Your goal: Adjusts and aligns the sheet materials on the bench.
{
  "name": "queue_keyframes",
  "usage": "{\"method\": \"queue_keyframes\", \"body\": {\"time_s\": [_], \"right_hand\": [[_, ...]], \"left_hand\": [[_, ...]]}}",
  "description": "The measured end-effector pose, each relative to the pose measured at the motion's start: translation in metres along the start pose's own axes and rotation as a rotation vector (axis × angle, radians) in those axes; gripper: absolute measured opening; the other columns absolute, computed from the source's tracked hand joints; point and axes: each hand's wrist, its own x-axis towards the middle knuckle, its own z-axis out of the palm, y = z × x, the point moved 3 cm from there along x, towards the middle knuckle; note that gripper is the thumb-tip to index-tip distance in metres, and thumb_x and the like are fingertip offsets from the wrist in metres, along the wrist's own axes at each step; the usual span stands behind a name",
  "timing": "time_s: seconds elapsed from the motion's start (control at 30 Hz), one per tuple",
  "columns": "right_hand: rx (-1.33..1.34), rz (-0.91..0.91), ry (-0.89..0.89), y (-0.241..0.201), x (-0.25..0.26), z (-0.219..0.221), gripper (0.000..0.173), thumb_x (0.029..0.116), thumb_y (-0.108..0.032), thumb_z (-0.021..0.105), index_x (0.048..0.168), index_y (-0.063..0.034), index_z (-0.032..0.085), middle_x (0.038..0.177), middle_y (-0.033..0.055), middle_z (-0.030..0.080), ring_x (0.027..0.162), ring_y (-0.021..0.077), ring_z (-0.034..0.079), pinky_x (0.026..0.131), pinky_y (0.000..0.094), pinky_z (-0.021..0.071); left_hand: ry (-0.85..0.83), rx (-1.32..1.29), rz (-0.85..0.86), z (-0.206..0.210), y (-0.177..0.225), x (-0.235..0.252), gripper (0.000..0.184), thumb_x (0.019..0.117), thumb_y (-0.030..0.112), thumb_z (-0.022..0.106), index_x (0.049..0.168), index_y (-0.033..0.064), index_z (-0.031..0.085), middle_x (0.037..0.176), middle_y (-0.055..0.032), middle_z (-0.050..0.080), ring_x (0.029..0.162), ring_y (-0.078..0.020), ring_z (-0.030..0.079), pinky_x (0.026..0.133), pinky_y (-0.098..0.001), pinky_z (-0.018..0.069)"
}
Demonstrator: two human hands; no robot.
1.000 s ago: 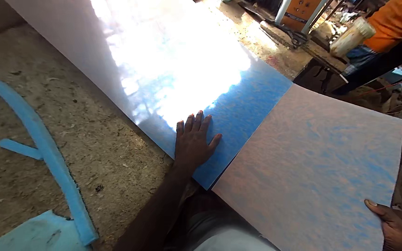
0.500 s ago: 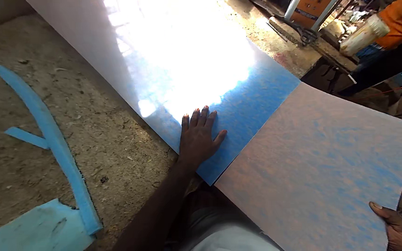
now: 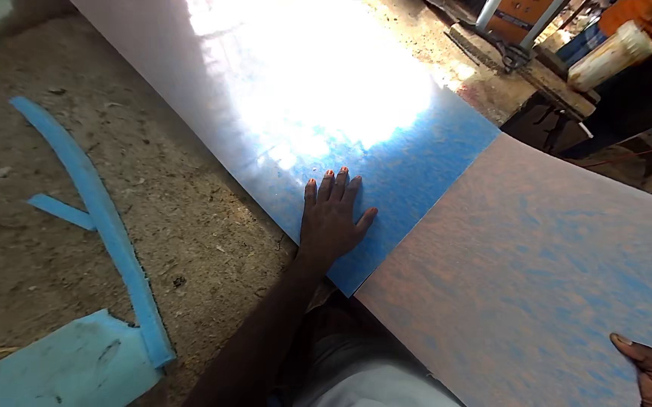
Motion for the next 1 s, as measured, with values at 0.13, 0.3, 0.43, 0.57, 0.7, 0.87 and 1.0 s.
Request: {"method": "queue_keyframes", "body": {"time_s": [0.13,0.3,0.43,0.57,0.7,0.87,1.0], "right_hand": [[0.017,-0.006,-0.031,0.002,0.001,-0.002,0.041,0.0977,0.0,0.028,0.092,-0.0149,0.065,0.079,-0.0069,0.075,0.074,-0.0017,0.071,0.069,0.0171,0.0601],[-0.022,-0.05,-0.045,-0.01,-0.005,0.011,0.044,0.0962,0.005,0.027,0.09,-0.0161,0.065,0.079,-0.0096,0.076,0.075,-0.0034,0.071,0.073,0.0157,0.0593],[-0.017,-0.04,-0.063,-0.009,-0.004,0.01,0.044,0.0967,0.004,0.027,0.091,-0.0152,0.065,0.08,-0.0093,0.076,0.076,-0.0028,0.071,0.073,0.0159,0.0595],[0.03,-0.013,-0.09,-0.006,-0.004,0.008,0.044,0.0964,0.003,0.027,0.089,-0.0144,0.066,0.08,-0.0066,0.076,0.076,-0.0021,0.072,0.073,0.0165,0.0597],[0.041,-0.032,-0.126,-0.005,-0.001,0.006,0.044,0.0953,0.003,0.028,0.089,-0.0142,0.067,0.081,-0.0057,0.077,0.077,-0.0012,0.072,0.074,0.0165,0.0596],[0.049,-0.038,-0.188,-0.001,0.001,0.003,0.042,0.0952,0.0,0.031,0.09,-0.0158,0.069,0.084,-0.0062,0.077,0.08,-0.0017,0.072,0.077,0.0162,0.0589],[0.057,-0.045,-0.169,0.0,-0.001,0.007,0.043,0.0944,0.002,0.029,0.09,-0.0157,0.068,0.084,-0.0069,0.077,0.08,-0.0027,0.072,0.078,0.0152,0.0587]], "left_hand": [[-0.004,0.001,-0.001,0.0,0.0,0.0,0.077,0.0975,0.075,0.028,0.159,0.0295,0.037,0.169,0.0002,0.028,0.157,-0.0254,0.02,0.127,-0.0562,0.0083],[0.004,0.009,0.001,0.002,-0.001,0.0,0.077,0.0979,0.074,0.027,0.159,0.0288,0.038,0.169,0.0003,0.028,0.157,-0.0265,0.021,0.126,-0.0569,0.0093],[0.006,0.009,0.002,0.002,0.0,0.0,0.077,0.0978,0.074,0.028,0.16,0.0293,0.037,0.169,0.0,0.028,0.157,-0.0273,0.02,0.126,-0.0571,0.0089],[0.0,0.017,-0.001,0.002,0.0,0.0,0.077,0.0982,0.074,0.026,0.16,0.0289,0.037,0.17,0.0003,0.027,0.157,-0.0262,0.021,0.126,-0.0565,0.0084],[0.0,0.016,-0.002,0.002,0.0,0.0,0.076,0.0984,0.073,0.027,0.16,0.0287,0.037,0.169,0.0,0.027,0.157,-0.026,0.021,0.127,-0.0564,0.0091],[-0.002,0.017,-0.005,0.002,0.001,0.0,0.076,0.0987,0.073,0.027,0.16,0.0288,0.037,0.169,-0.0001,0.027,0.157,-0.0257,0.02,0.127,-0.0564,0.0083],[-0.014,0.03,-0.007,0.002,0.002,0.0,0.076,0.0995,0.072,0.025,0.161,0.0279,0.035,0.17,0.0,0.025,0.158,-0.026,0.019,0.127,-0.0563,0.0075]]}}
